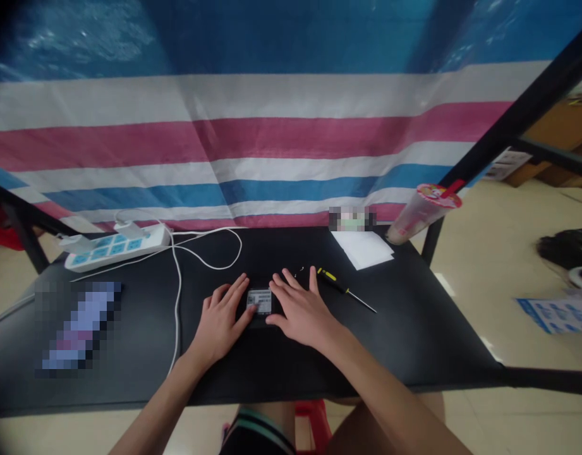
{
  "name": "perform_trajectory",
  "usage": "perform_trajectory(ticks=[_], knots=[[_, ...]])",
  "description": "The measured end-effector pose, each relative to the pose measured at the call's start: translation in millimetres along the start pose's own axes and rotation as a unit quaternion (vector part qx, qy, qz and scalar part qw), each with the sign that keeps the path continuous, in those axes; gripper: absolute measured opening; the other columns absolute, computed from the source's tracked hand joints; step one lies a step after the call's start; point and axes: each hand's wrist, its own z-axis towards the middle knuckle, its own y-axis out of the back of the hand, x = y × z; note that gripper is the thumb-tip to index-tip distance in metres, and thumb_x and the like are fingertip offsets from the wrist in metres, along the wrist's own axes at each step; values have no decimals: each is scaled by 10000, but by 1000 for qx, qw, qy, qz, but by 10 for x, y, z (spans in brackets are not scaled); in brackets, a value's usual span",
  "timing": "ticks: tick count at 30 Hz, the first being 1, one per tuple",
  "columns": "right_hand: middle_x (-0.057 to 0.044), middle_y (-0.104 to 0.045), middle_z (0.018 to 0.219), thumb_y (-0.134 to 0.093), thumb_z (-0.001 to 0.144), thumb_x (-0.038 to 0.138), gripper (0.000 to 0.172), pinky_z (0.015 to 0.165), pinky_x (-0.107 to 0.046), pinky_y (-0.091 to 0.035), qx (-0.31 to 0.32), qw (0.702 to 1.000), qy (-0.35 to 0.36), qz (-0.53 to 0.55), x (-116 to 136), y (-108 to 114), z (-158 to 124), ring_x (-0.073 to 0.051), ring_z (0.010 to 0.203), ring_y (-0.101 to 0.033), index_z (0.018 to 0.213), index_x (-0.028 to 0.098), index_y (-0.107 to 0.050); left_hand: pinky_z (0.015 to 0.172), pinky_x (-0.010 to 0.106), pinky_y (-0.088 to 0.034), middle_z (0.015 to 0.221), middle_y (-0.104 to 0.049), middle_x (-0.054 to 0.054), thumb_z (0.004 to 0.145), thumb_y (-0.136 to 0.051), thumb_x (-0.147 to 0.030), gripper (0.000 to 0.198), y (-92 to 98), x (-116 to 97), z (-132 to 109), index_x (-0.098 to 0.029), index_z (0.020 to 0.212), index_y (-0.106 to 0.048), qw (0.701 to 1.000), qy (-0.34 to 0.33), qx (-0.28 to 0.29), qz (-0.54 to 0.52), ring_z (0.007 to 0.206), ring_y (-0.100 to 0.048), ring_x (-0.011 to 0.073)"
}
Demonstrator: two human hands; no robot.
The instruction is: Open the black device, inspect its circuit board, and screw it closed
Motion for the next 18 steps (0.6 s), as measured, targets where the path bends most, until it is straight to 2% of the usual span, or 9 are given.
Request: perform_trajectory(ticks=[3,6,9,10,12,15,18], knots=[[-115,-321,1733,-555,1059,514,676,1218,-847,95,9,1000,-6,6,26,4,-18,-357,1638,-262,1643,221,-379,1042,514,-482,1691,-448,61,1090,-479,-501,596,3,3,-9,-269,1638,-441,1000,-3,2,3,1386,-511,343],[-89,-395,1707,-548,1061,527,615,1221,-858,55,-6,1000,3,10,-75,74,-14,-357,1611,-327,1614,281,-435,1046,512,-477,1697,-435,73,1101,-454,-499,606,6,6,-27,-265,1657,-406,1000,-7,2,2,1383,-510,337],[-46,-557,1605,-493,1091,435,418,1241,-837,30,-106,993,-35,-22,-375,182,41,-344,1548,-426,1488,355,-596,1057,511,-471,1700,-432,67,1103,-447,-507,619,4,9,-40,-271,1672,-378,1000,-4,3,-3,1391,-506,334],[-42,-600,1564,-474,1093,357,380,1246,-833,-4,-149,986,-66,-41,-498,209,69,-345,1525,-449,1429,356,-651,1061,511,-471,1700,-432,64,1101,-450,-508,623,4,9,-40,-276,1674,-373,1000,-3,3,-5,1394,-505,334],[-58,-665,1479,-475,1067,256,367,1210,-873,-30,-187,974,-105,-70,-726,233,129,-381,1485,-470,1307,339,-739,1065,510,-471,1699,-434,60,1097,-461,-507,624,8,10,-36,-288,1675,-371,1000,-1,3,-10,1399,-504,335],[-64,-716,1378,-506,1034,214,342,1167,-911,17,-170,977,-89,-93,-930,210,207,-405,1459,-462,1176,329,-796,1058,502,-480,1697,-439,60,1094,-473,-492,616,24,6,-22,-295,1670,-382,1000,5,8,-15,1393,-509,330],[-53,-731,1336,-523,1028,217,329,1151,-914,73,-141,983,-60,-101,-968,178,254,-392,1415,-491,1150,339,-803,1055,501,-483,1689,-452,61,1092,-476,-487,612,38,1,-10,-295,1666,-389,1000,8,13,-21,1382,-513,329]])
